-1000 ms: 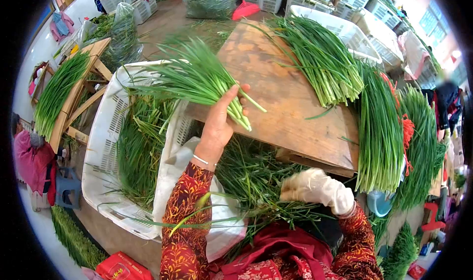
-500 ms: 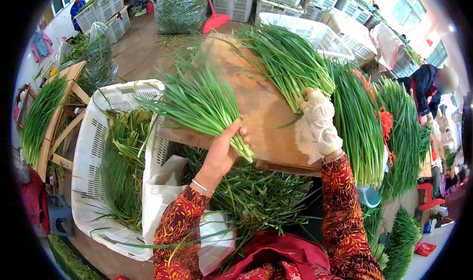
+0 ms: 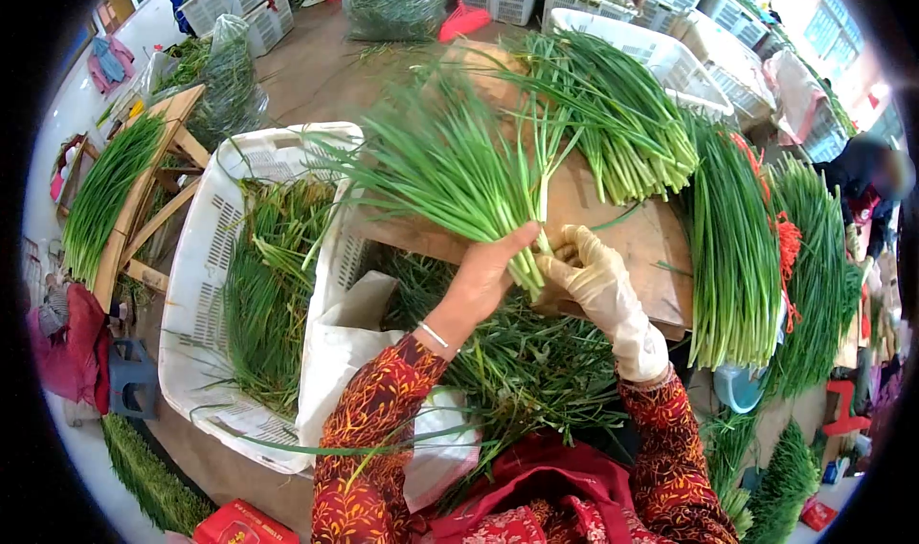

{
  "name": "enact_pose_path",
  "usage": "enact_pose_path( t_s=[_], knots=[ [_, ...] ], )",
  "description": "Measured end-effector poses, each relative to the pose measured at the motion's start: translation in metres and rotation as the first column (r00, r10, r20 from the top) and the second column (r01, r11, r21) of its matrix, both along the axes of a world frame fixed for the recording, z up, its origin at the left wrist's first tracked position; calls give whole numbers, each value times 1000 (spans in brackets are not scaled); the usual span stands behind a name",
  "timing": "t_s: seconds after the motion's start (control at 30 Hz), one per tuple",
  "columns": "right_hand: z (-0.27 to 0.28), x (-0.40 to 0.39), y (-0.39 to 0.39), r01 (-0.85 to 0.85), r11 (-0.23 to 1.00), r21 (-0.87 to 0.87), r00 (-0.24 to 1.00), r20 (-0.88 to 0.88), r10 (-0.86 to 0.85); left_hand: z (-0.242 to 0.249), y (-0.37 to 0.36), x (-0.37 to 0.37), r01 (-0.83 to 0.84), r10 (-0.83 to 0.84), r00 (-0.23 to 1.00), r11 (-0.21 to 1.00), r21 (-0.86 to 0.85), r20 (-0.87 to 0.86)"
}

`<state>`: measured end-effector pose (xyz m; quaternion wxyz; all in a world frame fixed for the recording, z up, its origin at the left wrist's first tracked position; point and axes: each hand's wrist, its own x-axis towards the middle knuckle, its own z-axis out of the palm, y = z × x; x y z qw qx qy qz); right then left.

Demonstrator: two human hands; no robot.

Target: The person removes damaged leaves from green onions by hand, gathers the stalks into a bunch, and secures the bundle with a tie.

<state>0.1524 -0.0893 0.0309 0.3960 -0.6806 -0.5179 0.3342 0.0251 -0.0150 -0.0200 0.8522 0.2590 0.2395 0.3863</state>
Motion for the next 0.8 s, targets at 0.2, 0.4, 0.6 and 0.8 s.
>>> enact_pose_path(
  t_s=[0.2, 0.4, 0.6, 0.8],
  knots=[
    [13, 15, 12, 20, 999, 48, 972, -233, -8, 8, -3, 1, 56, -48, 994, 995, 85, -93],
    [18, 25, 36, 47, 999, 2, 997, -54, -47, 10, -1, -3, 108, -93, 989, 986, 129, -119],
    [16, 27, 1, 166, 986, 8, 966, -204, -161, 14, 8, -16, 88, -91, 995, 993, 76, 29],
    [12, 23, 0, 74, 992, -97, 927, 373, -33, 11, 3, -15, 74, -76, 997, 995, 70, 20]
  ],
)
